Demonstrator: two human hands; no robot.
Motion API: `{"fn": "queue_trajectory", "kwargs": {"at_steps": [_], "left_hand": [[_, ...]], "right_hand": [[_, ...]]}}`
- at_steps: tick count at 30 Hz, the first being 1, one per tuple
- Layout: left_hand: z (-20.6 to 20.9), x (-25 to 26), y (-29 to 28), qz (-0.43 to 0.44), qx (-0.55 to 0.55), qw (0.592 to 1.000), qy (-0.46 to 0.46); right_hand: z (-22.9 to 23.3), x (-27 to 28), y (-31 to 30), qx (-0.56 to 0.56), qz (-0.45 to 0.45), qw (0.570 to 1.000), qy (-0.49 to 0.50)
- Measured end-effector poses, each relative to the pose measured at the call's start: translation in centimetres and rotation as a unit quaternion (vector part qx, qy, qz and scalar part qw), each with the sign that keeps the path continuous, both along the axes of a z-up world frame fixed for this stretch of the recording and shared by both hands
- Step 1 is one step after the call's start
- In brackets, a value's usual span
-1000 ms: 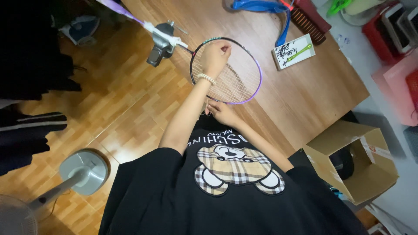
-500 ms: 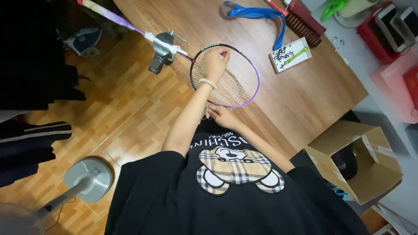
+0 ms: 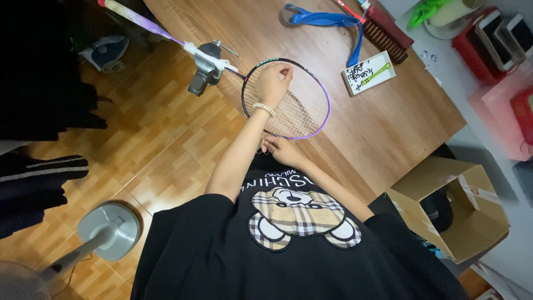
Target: Manually threading and tensioning strings on a badminton racket.
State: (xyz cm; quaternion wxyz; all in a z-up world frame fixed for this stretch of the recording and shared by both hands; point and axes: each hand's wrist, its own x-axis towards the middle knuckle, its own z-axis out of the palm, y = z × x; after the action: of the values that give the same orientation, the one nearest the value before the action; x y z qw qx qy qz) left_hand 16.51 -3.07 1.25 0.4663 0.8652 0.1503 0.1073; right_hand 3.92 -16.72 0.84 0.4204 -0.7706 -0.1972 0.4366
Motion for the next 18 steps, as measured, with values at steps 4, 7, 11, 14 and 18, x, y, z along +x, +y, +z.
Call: {"fn": "queue_trajectory", "kwargs": {"at_steps": [4,7,11,14,18], "left_hand": [[0.0,0.1,-0.1,0.002,0.002,1.000,0.010],[-0.5,0.0,0.0,0.001,0.006,1.000,0.008],[-0.4,0.1,-0.1,0.004,0.002,1.000,0.001],[-0.2,0.4,-0.5,0.016,-0.003,1.000,0.012],[-1.5,0.9,-1.0,0.042,-0.008,0.999,0.034]], "right_hand": [[-0.8,-0.1,-0.2,0.059,-0.003,0.998,-0.012],[-1.8,-0.3,-0.3,0.114,-0.006,0.993,-0.012],[-1.6,-0.3,-0.3,0.088,0.001,0.996,-0.012],[-1.5,-0.2,-0.3,0.102,0.000,0.995,-0.010],[-2.9,-0.4,-0.4,0.119,0.003,0.993,-0.021]]}}
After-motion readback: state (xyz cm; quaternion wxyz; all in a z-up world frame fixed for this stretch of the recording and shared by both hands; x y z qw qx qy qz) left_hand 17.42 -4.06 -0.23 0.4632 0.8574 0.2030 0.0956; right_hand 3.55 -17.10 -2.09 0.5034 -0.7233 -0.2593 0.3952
